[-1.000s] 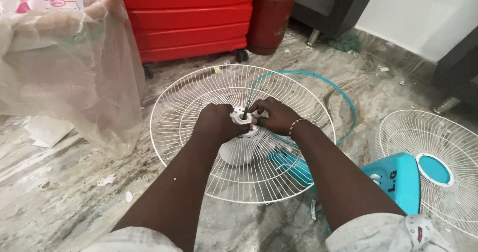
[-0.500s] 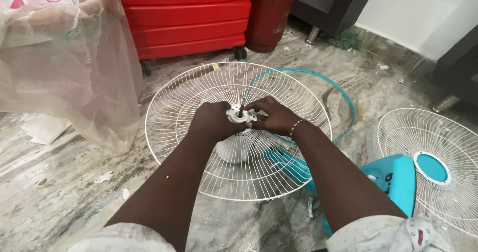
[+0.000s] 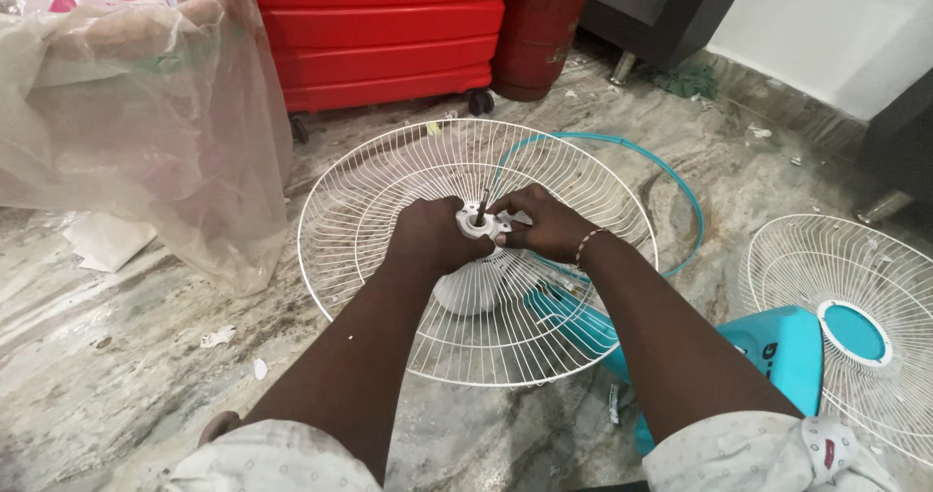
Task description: The person assembles a table fan by attaching the front grill, securing it with a screwdriver, and then installing the fan blades onto the motor hub. The person uses a screwdriver to tighten the grill and then places the blades by hand.
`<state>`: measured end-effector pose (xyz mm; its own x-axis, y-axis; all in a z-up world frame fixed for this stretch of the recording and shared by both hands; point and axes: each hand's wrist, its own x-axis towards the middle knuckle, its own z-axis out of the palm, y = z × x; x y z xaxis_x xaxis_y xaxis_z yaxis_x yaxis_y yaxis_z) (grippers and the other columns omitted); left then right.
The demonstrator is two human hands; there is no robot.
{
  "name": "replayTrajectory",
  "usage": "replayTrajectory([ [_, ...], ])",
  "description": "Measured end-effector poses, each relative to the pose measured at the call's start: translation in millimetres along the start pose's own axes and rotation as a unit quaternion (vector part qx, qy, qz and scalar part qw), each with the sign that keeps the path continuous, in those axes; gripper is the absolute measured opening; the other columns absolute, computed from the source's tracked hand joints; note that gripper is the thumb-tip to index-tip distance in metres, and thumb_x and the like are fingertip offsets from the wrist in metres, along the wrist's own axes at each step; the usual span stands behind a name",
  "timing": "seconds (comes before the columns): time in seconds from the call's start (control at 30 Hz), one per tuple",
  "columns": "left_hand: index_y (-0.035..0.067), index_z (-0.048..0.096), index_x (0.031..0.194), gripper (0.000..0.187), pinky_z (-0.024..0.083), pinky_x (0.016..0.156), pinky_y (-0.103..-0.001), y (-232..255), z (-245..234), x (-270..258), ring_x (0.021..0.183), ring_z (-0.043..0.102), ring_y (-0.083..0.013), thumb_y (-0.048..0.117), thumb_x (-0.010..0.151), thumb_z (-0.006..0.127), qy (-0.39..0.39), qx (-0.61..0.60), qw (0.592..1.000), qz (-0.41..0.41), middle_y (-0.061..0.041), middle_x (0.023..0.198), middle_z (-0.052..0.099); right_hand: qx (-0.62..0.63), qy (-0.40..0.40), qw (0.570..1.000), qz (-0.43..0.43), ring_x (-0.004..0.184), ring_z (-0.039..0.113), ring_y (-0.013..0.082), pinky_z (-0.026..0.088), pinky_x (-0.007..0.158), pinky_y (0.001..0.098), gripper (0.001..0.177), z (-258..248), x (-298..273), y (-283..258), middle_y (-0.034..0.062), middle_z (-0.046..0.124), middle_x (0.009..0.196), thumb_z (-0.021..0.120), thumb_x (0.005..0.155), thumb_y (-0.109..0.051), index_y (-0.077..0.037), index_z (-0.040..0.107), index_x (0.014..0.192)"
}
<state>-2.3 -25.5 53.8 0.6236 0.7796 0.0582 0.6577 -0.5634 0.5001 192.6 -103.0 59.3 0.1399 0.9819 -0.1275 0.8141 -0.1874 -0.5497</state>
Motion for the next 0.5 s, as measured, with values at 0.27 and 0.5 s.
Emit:
replayTrajectory([
  [0.27, 0.011, 0.074, 0.105, 0.059, 0.060, 0.085, -0.042, -8, 3, 6, 0.093, 0.074, -0.0317, 0.057, 0.069, 0.083, -0.008, 0.038, 0.999, 0.027, -0.012, 0.097, 0.076, 0.032, 0.006, 0.999, -0.016, 0.124, 0.060, 0.0238, 0.050, 0.111, 0.0366, 0.047, 3, 4, 9, 0.0065, 0.048, 0.130, 0.079, 0.079, -0.035, -0.021, 0.066, 0.122],
  [0.5, 0.012, 0.076, 0.099, 0.053, 0.059, 0.085, -0.042, -8, -3, 12, 0.091, 0.074, -0.0301, 0.055, 0.070, 0.084, -0.019, 0.081, 0.995, 0.052, -0.011, 0.092, 0.076, -0.006, 0.010, 1.000, 0.000, 0.123, 0.059, 0.0252, 0.048, 0.108, 0.0402, 0.048, 2, 7, 10, 0.0068, 0.051, 0.128, 0.081, 0.079, -0.037, -0.019, 0.067, 0.121],
])
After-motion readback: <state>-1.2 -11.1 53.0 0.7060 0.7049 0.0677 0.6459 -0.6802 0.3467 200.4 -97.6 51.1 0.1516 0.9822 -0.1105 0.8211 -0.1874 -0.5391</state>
